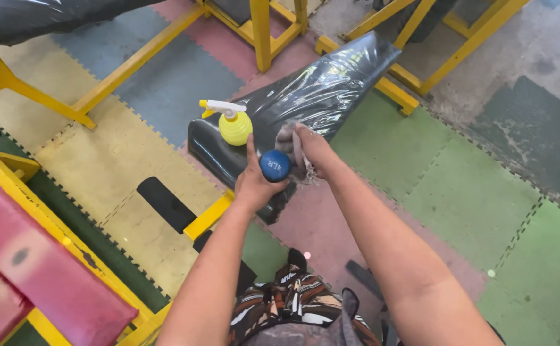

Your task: The recorder is cleaning and wiping down various dumbbells in a gym using a spray bottle and a cloth.

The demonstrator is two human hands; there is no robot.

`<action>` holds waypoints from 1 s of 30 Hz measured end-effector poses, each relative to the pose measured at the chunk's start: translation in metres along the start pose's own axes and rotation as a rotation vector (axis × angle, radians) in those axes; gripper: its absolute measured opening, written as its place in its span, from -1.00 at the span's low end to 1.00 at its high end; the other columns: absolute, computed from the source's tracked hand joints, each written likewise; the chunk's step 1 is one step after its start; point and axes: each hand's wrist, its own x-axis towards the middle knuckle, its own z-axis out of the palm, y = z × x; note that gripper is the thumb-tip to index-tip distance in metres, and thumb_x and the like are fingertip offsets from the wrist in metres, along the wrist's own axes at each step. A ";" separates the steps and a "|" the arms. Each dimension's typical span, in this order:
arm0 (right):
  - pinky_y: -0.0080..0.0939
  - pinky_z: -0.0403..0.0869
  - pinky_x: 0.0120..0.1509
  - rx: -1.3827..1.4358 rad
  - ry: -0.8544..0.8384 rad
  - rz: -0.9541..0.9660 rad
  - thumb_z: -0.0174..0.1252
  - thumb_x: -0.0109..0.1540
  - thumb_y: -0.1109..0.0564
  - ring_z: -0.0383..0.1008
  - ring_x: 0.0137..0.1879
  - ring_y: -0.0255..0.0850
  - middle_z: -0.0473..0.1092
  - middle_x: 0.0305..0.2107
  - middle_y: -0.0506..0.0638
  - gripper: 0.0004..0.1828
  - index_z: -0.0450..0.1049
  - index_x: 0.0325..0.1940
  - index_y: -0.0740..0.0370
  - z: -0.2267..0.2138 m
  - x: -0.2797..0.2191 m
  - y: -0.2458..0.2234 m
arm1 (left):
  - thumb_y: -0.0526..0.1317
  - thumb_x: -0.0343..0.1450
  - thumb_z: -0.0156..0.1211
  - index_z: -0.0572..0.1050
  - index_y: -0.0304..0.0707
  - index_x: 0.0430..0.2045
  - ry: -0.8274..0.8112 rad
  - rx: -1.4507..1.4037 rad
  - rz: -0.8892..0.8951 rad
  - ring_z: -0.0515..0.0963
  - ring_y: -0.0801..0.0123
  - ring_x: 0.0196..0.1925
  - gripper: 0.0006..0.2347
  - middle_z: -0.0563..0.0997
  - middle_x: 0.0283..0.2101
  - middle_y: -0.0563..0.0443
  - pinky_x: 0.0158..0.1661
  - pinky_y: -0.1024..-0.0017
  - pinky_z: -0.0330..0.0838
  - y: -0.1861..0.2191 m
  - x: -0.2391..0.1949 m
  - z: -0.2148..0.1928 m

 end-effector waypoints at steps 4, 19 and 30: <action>-0.12 0.49 0.01 -0.244 -0.004 -0.336 -0.06 0.42 -0.12 0.50 -0.10 -0.19 0.53 -0.13 0.04 -0.50 0.49 0.21 0.30 0.025 -0.018 -0.005 | -0.08 0.06 0.63 -0.51 0.03 0.41 0.048 -0.022 0.115 0.55 -0.26 0.12 0.27 0.51 0.14 -0.46 0.08 0.08 0.44 0.000 0.002 0.001; 0.16 0.54 -0.01 -1.540 0.568 -0.442 0.35 0.00 -0.23 0.40 0.08 0.28 0.33 0.07 0.15 -0.40 0.49 0.07 -0.04 0.121 -0.053 0.027 | -0.57 0.34 0.03 -0.35 -0.19 0.50 -0.151 -0.564 0.305 0.47 0.20 0.28 -0.14 0.41 0.29 -0.20 0.25 0.38 0.30 -0.115 0.055 0.023; 0.16 0.47 0.03 -1.237 0.791 -0.478 0.20 0.22 -0.16 0.51 -0.01 0.15 0.47 -0.15 0.03 -0.68 0.58 -0.06 -0.01 0.113 -0.040 0.049 | -0.48 0.33 -0.06 0.20 -0.35 0.38 -0.240 -0.631 0.401 0.48 0.12 0.24 -0.40 0.44 0.23 -0.30 0.28 0.36 0.31 -0.066 0.052 -0.006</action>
